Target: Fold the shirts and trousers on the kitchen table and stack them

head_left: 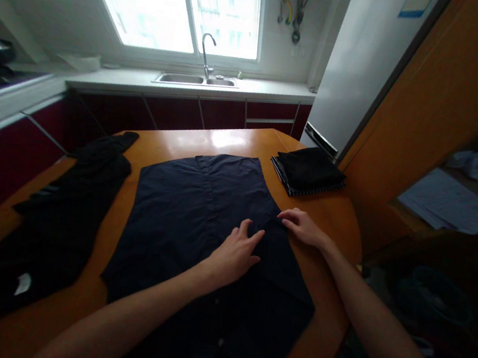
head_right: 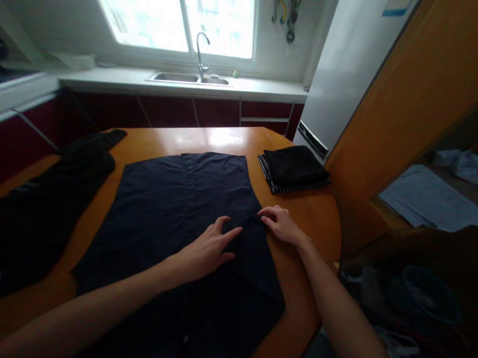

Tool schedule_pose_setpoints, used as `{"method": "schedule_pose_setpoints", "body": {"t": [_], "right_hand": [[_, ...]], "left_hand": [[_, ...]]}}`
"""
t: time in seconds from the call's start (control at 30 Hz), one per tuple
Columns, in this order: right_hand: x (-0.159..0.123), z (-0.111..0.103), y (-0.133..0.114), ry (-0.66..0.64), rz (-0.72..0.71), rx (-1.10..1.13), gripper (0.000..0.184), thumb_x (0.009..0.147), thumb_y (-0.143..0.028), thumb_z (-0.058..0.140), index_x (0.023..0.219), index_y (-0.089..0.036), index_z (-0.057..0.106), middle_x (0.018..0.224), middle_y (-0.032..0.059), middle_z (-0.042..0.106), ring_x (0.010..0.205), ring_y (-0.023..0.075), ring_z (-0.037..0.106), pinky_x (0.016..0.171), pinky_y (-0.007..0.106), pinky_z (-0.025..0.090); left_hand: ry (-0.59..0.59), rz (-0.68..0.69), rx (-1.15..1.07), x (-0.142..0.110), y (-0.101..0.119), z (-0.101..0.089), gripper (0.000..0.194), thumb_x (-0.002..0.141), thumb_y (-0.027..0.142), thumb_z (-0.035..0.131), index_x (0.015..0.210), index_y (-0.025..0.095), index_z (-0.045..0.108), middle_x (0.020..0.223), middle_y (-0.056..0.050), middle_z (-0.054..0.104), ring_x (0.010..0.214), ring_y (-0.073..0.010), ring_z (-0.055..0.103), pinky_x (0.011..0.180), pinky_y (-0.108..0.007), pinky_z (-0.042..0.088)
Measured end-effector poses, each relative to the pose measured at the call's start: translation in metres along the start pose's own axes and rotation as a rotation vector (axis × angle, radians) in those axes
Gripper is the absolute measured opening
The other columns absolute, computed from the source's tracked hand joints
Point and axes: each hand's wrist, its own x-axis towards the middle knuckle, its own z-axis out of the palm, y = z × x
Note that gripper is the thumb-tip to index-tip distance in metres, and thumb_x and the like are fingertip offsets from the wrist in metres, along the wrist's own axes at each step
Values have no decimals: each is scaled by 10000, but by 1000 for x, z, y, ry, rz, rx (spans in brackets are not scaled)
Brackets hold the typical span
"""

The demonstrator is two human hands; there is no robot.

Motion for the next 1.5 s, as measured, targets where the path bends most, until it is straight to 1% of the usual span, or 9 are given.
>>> {"method": "schedule_pose_setpoints", "body": {"t": [0.07,0.2,0.47,0.6,0.87,1.07,1.17,1.33,1.5], "right_hand": [[-2,-4,3,20,8,33,251,931,-314,571,1080,-209,744,1013,72,717,926,212,629,860,355,473],[-6,-12,7,45,-5,9,187,912,-301,598,939,-205,756,956,66,714,953,220,605,917,378,446],[-10,-11,5,34,-6,-100,146,901,-315,658,865,-216,759,974,65,692,1014,230,566,968,404,385],[-10,-8,8,43,-21,-127,131,911,-312,662,879,-228,757,996,56,689,1046,231,553,979,410,362],[-6,-8,12,35,-21,-145,122,921,-228,632,833,-209,714,1006,53,671,1019,217,559,953,389,342],[-4,-5,9,44,16,-237,156,950,-200,580,838,-201,688,1029,59,665,1034,227,536,933,397,304],[-5,-4,10,63,8,-237,158,956,-218,580,847,-203,693,1015,57,669,1016,222,538,922,390,306],[-5,-3,11,64,7,-209,152,949,-262,602,861,-212,716,989,52,674,1015,221,547,934,396,313],[-5,-1,9,182,84,-183,158,928,-258,602,817,-202,698,934,57,678,953,218,567,895,374,379]], "left_hand": [[46,120,137,-8,15,-3,647,846,211,739,1443,260,495,1568,-145,350,1319,-370,469,1050,-522,435],[-68,481,170,-21,47,2,463,914,303,693,1350,237,549,1384,-94,549,1207,-271,534,962,-393,478],[-31,724,375,-10,94,46,93,951,219,591,1024,167,618,1050,-82,588,923,-228,557,700,-349,457],[-16,753,415,-1,95,59,54,963,178,572,951,154,618,970,-78,580,880,-221,558,684,-347,462],[6,864,293,5,68,74,148,1022,216,516,978,166,648,947,-60,619,875,-187,586,737,-317,481],[-19,940,174,4,68,73,231,1049,274,473,1052,168,678,962,-71,649,882,-187,604,795,-299,481],[-22,800,-7,13,66,57,256,1050,285,454,1068,180,686,981,-76,660,933,-195,611,873,-301,474],[150,271,-41,69,36,16,254,1002,228,485,1165,199,678,1129,-116,624,1069,-269,564,989,-386,425],[-56,43,8,128,2,8,230,940,375,606,1003,189,727,1129,-123,618,1124,-308,545,966,-396,429]]}}
